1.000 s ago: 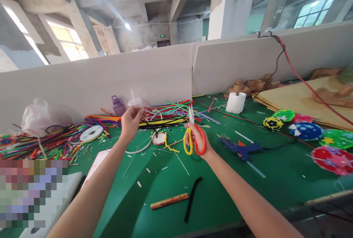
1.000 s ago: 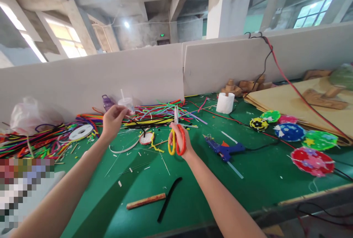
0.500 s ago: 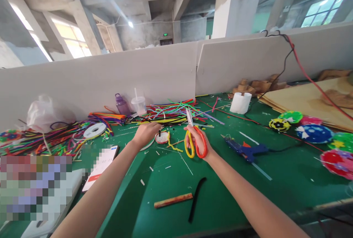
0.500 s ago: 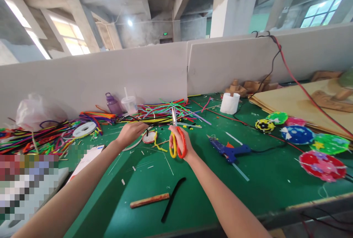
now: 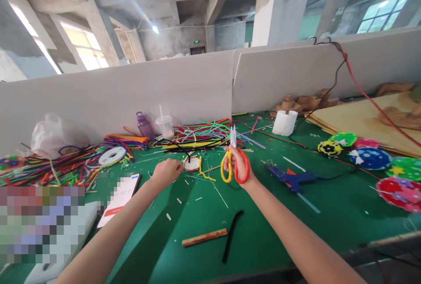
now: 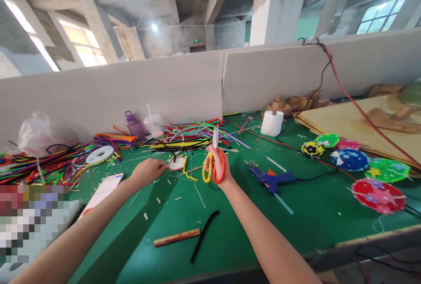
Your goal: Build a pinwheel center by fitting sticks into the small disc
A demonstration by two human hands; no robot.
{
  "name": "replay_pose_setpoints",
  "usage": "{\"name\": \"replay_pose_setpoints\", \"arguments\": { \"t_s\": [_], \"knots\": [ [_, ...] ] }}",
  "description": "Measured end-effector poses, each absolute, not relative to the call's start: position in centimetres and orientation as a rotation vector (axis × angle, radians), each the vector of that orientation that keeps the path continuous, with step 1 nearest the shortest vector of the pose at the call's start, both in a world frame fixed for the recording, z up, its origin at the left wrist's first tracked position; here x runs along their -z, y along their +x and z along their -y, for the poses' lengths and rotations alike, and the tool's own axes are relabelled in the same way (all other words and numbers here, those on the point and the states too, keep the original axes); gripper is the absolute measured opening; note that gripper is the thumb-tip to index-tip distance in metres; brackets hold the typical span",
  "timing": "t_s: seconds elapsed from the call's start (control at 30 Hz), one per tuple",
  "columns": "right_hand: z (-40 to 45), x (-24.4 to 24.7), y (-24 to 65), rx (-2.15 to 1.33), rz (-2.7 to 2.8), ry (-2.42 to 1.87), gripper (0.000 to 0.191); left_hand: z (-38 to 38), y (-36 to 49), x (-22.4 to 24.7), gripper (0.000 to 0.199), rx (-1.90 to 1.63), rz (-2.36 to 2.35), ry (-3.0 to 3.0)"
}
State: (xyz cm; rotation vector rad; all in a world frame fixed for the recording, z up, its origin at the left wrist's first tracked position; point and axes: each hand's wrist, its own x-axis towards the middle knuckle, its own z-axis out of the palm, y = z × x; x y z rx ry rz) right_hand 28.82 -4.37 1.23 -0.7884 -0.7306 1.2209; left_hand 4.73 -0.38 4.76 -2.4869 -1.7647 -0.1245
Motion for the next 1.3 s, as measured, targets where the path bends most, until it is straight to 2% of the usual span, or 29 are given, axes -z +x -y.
{"name": "replay_pose_setpoints", "arguments": {
  "t_s": [0.2, 0.33, 0.43, 0.5, 0.57, 0.67, 0.77, 0.9, 1.03, 1.3],
  "knots": [
    [4.3, -1.1, 28.7, -1.268, 0.692, -0.814, 0.046, 0.6, 4.0, -3.4, 0.031, 0.299, 2.031, -2.749],
    [4.2, -0.9, 29.0, -1.266, 0.673, -0.799, 0.045, 0.5, 4.5, -3.2, 0.026, 0.578, 2.213, -2.928],
    [4.1, -0.9, 29.2, -1.266, 0.662, -0.787, 0.045, 1.4, 4.7, -4.2, 0.025, 0.889, 2.522, -2.889],
    [4.1, -1.0, 29.3, -1.265, 0.654, -0.778, 0.046, 2.4, 4.7, -5.1, 0.024, 1.207, 2.682, -2.898],
    [4.1, -1.0, 29.2, -1.264, 0.652, -0.773, 0.045, 3.5, 4.7, -5.8, 0.027, 1.676, 2.705, -2.889],
    [4.2, -1.1, 28.9, -1.268, 0.696, -0.780, 0.044, 4.8, 5.5, -6.1, 0.024, 2.382, 2.514, -2.768],
    [4.5, -1.1, 28.4, -1.246, 0.817, -0.807, 0.040, 5.2, 7.0, -5.7, 0.026, 2.776, 2.229, -2.577],
    [4.8, -1.3, 27.8, -1.215, 1.006, -0.840, 0.035, 5.0, 8.5, -4.9, 0.023, 3.006, 1.804, -2.411],
    [4.9, -1.6, 27.9, -1.191, 1.153, -0.905, 0.035, 4.8, 8.7, -4.1, 0.022, 3.156, 1.716, -2.199],
    [6.1, -2.0, 28.4, -1.207, 1.545, -0.940, 0.056, 4.9, 8.3, -3.7, 0.021, 3.244, 1.612, -2.083]
  ]
}}
